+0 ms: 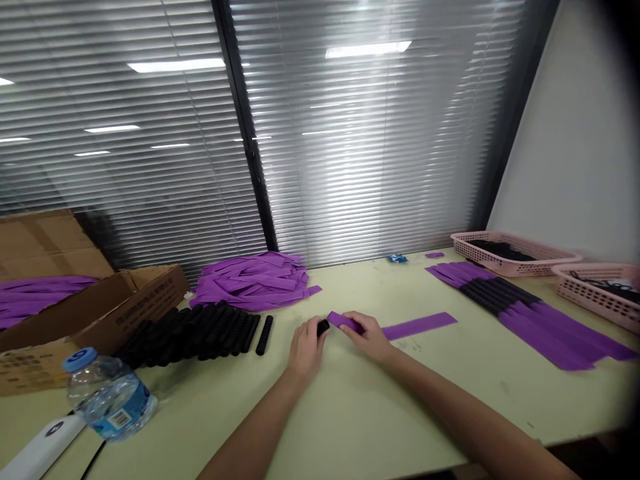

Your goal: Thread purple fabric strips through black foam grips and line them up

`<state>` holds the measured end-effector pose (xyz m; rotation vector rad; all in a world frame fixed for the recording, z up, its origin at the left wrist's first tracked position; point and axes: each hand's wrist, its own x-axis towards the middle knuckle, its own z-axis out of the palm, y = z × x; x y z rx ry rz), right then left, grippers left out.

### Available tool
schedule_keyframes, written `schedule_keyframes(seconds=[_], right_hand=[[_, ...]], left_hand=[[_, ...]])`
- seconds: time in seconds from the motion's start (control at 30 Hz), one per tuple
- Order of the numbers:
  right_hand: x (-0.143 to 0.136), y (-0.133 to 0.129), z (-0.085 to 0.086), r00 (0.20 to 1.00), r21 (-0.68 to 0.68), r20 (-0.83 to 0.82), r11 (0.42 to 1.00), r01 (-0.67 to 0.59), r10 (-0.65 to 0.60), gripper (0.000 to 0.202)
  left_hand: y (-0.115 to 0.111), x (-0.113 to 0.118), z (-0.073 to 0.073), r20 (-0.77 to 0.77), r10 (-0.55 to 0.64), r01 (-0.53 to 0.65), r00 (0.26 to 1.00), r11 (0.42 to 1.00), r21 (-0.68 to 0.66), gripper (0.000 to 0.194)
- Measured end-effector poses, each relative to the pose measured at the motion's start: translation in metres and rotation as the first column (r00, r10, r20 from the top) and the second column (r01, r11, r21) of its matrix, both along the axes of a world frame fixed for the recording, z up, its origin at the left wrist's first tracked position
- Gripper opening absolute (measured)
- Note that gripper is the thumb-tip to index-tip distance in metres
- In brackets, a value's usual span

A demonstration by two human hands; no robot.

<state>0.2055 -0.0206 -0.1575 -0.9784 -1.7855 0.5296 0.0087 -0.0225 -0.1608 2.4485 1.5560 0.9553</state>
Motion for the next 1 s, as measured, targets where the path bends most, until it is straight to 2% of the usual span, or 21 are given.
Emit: schedule_keyframes(seconds=[0.1,0.27,0.53,0.63,0.8,0.9,1.0], right_hand=[[-0.001,0.000,0.002,0.998,-0.065,-0.056,0.998,-0.018,0.015,0.029],[0.000,0.003,-0.001,0.995,-0.116,-0.086,0.992,0.046,-0.056,0.038],[-0.001,0.001,-0.001,0.999,0.035,0.019,0.999,-0.041,0.040,0.030],[-0.004,-0.001,0.001,0.999,0.066,-0.013,0.997,-0.033,0.033,0.027],[-0.005,0.000,0.004,0.987,0.032,-0.158,0.999,0.020,-0.015,0.024],[-0.004,0.000,0.003,0.989,0.026,-0.141,0.999,-0.039,0.042,0.022],[-0.002,0.000,0.001,0.989,0.083,-0.069,0.989,-0.125,0.131,0.019]], left_hand=[[-0.001,0.001,0.002,-0.009,-0.013,0.013,1.000,1.000,0.011,0.027],[-0.002,0.002,0.004,-0.044,-0.034,0.036,0.998,0.999,0.032,0.030],[0.001,0.001,-0.006,0.111,-0.123,0.131,0.986,0.990,-0.061,0.038],[0.000,0.000,-0.006,0.152,-0.121,0.137,0.981,0.986,-0.098,0.039],[0.002,0.001,-0.009,0.073,-0.131,0.135,0.989,0.989,-0.062,0.037],[0.003,0.001,-0.011,0.001,-0.146,0.146,0.989,0.989,0.006,0.035],[0.004,0.001,-0.013,-0.020,-0.136,0.137,0.991,0.989,0.054,0.036]])
